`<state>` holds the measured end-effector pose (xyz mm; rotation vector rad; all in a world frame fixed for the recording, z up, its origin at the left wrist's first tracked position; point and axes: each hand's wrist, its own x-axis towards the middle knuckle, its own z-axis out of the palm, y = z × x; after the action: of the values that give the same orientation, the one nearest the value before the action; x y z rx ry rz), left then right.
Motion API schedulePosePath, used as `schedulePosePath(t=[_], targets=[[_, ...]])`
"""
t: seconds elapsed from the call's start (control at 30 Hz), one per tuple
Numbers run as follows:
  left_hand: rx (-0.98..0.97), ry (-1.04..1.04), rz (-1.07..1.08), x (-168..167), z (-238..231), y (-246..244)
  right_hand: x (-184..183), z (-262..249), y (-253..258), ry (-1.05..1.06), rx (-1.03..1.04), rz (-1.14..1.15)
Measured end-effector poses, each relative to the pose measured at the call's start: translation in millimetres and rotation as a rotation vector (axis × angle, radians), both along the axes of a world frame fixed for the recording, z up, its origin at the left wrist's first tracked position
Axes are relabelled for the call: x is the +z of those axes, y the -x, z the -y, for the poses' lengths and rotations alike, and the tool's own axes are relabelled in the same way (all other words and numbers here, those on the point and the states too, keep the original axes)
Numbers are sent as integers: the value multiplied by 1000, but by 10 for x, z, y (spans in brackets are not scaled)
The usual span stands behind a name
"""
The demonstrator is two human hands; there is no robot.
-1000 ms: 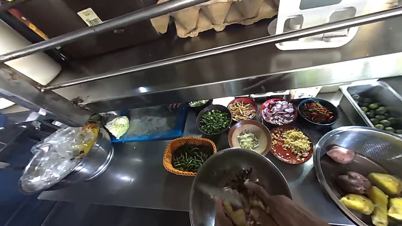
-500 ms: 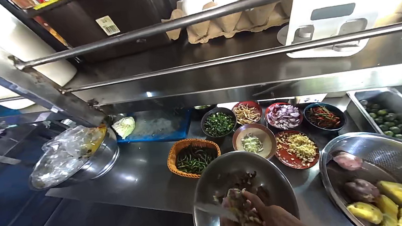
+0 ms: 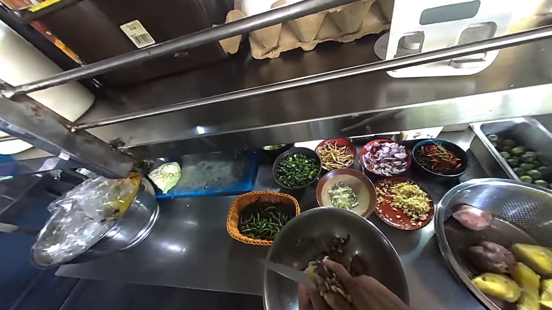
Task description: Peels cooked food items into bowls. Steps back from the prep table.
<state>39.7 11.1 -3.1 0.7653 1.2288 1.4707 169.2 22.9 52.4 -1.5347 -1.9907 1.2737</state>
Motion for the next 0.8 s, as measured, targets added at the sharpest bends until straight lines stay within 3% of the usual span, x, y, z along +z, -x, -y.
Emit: schedulePosePath(t=[0.13, 0.2, 0.33, 0.43, 0.57, 0.63, 0.8], targets=[[-6, 117, -108, 33, -56, 6, -159, -115, -74, 137, -126, -139], [-25, 76, -106, 7, -89, 56, -199, -100, -130, 147, -120, -238], [-93, -135, -167, -54, -86, 150, -59, -82, -84, 100, 18, -140], [-49, -8, -244, -51, -85, 184, -149, -193, -62, 178, -12, -149], [-26, 132, -200, 60, -102, 186, -434, -202, -48, 345, -239, -509], [-44, 62, -174, 132, -119, 149, -369, -103, 13, 510, -310, -686], [-237, -1, -526, 605, -127, 222, -318, -57, 25, 813, -420, -969]])
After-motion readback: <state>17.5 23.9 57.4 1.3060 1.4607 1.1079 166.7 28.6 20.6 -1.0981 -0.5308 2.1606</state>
